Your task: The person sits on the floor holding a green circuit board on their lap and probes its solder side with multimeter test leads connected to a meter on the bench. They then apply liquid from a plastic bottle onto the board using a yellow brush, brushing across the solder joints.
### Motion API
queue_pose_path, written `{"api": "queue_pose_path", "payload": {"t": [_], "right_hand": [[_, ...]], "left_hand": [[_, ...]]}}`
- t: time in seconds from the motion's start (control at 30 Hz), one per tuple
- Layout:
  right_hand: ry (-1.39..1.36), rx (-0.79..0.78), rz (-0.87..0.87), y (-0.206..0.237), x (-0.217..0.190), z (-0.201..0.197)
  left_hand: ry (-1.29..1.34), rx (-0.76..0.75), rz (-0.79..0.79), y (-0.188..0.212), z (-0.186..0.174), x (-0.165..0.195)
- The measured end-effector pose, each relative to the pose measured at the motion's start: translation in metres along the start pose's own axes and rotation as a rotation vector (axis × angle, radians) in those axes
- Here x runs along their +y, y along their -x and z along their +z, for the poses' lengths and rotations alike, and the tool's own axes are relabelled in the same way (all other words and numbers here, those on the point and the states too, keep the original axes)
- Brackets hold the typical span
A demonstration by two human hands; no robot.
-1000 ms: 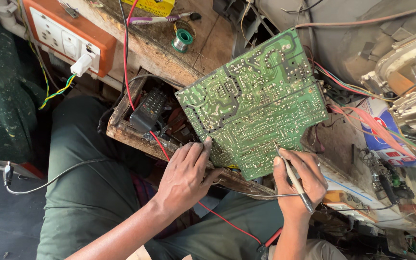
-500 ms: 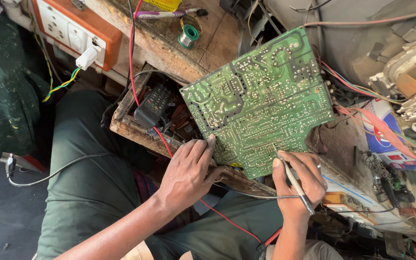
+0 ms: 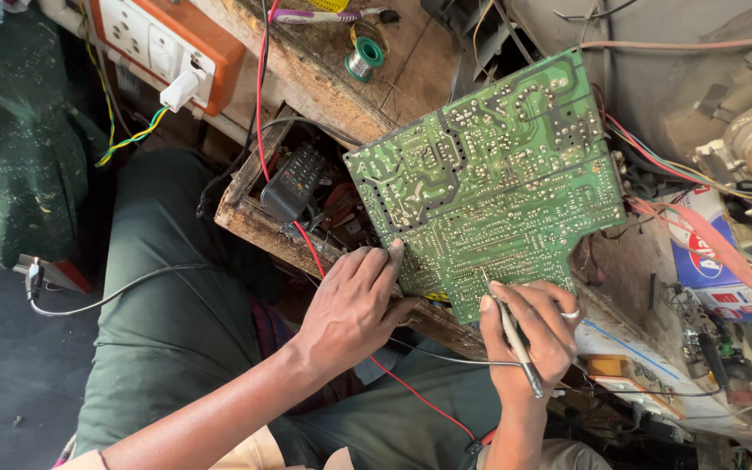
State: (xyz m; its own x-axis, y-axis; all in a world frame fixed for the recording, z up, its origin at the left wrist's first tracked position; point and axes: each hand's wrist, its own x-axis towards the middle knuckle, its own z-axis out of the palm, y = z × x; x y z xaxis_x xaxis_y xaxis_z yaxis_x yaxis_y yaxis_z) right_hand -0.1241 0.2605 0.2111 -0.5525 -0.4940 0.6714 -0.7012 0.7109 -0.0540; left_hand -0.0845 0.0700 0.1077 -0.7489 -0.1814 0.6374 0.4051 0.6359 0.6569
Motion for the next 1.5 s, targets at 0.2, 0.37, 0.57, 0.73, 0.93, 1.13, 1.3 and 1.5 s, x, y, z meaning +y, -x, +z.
{"api": "queue_pose_path", "payload": {"t": [0.2,0.37,0.57,0.73,0.93,1.13,1.3,1.5], "right_hand": [[0.148,0.057,-0.044,0.0067,-0.0044,0.007],[0.055,0.015,-0.011,0.0093,-0.0039,0.0066],[0.106,-0.028,-0.007,0.0099,-0.0056,0.007],[0.133,-0.044,-0.019,0.0082,-0.0068,0.0074],[0.063,-0.016,-0.009,0.0085,-0.0045,0.0074],[0.127,-0.043,-0.014,0.0076,-0.0058,0.0089],[0.106,-0.024,-0.026,0.0059,-0.0079,0.0087],[0.001,0.019,-0.024,0.0074,-0.0049,0.0062]], "left_hand": [[-0.005,0.025,0.007,0.0002,0.0001,-0.001],[0.009,0.02,0.008,0.0005,-0.0003,-0.0016],[-0.004,0.026,0.02,0.001,0.0001,-0.0021],[0.004,0.024,0.025,0.0013,0.0001,-0.0029],[-0.003,0.035,0.032,0.0015,0.0,-0.0028],[0.005,0.035,0.03,0.0015,0.0004,-0.0034],[0.011,0.036,0.031,0.0017,0.0001,-0.0031],[0.002,0.027,0.039,0.0019,0.0005,-0.0036]]}}
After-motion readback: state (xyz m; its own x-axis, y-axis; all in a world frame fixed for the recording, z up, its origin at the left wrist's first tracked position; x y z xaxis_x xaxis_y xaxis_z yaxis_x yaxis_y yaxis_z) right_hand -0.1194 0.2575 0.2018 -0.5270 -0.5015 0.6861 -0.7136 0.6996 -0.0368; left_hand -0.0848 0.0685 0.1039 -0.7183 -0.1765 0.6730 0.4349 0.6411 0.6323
